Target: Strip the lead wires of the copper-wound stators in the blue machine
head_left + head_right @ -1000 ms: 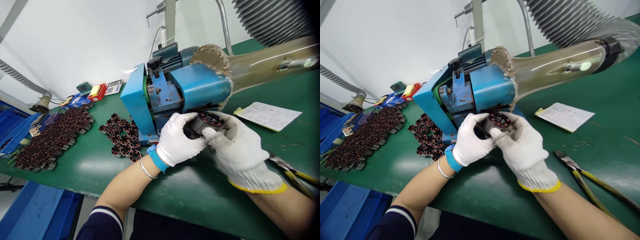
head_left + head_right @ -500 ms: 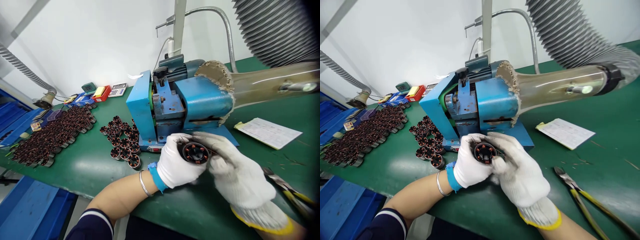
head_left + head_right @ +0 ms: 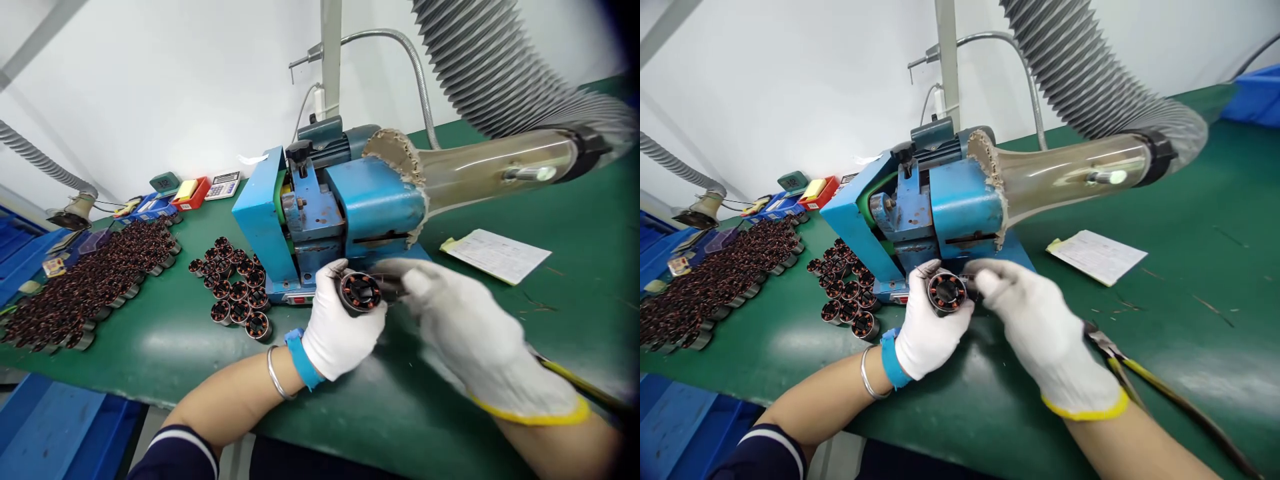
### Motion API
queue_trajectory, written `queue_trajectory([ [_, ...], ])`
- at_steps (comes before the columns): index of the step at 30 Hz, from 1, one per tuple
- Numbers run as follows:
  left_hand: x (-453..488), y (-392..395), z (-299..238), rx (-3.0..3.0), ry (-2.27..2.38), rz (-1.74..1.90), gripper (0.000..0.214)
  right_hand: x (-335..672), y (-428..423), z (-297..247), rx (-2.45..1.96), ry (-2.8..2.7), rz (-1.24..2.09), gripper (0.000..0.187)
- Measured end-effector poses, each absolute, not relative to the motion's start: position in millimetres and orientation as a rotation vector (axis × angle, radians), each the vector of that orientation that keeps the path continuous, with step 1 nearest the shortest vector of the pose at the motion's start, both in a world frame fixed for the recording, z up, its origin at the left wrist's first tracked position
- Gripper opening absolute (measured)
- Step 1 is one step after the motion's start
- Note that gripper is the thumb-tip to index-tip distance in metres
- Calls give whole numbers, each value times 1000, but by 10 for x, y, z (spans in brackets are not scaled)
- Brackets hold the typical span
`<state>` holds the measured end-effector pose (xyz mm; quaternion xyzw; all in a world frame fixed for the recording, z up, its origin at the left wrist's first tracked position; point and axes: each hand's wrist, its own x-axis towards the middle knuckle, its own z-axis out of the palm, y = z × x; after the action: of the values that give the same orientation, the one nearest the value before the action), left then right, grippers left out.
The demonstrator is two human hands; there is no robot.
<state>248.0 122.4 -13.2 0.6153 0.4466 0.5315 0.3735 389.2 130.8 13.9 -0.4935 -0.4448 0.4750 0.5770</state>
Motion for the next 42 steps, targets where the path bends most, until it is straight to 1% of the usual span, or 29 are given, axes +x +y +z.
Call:
queue_trajectory([
  [2,2468,1210,-112,1601,1121,1309,54,3822,1230,128,-1194,-1106,1152,35],
  [5,2408,1241,-63,1749,1024,1184,46,3841,1210,117,-1231,-1033,1176,29],
  [8,2306,1334,54,1898,929,982,46,3890,1258,91,-1210,-854,1273,26],
  [12,2196,1438,208,1951,976,741,46,3798,1274,55,-1147,-656,1324,29],
  [14,2204,1435,209,1883,1011,775,47,3729,1258,48,-1112,-597,1300,32],
  [17,2297,1370,130,1756,1023,980,49,3715,1266,52,-1031,-499,1247,33],
  [20,2402,1295,62,1623,1065,1194,47,3822,1341,76,-880,-437,1120,28],
  [23,2448,1249,62,1513,1176,1323,44,3911,1394,92,-774,-432,997,23],
  [25,2456,1231,80,1464,1166,1322,48,3890,1359,81,-867,-511,1069,24],
  [28,2472,1219,91,1388,1048,1235,53,3773,1230,43,-1050,-771,1213,43],
  [30,2490,1226,83,1365,1012,1215,55,3707,1159,30,-1057,-964,1169,51],
  [34,2523,1281,75,1406,1047,1247,61,3676,1150,63,-1071,-1097,1045,44],
  [37,2544,1329,100,1445,1074,1239,59,3675,1205,119,-1097,-1016,1077,40],
  [42,2591,1381,161,1482,1094,1271,56,3650,1265,199,-1006,-872,1152,39],
])
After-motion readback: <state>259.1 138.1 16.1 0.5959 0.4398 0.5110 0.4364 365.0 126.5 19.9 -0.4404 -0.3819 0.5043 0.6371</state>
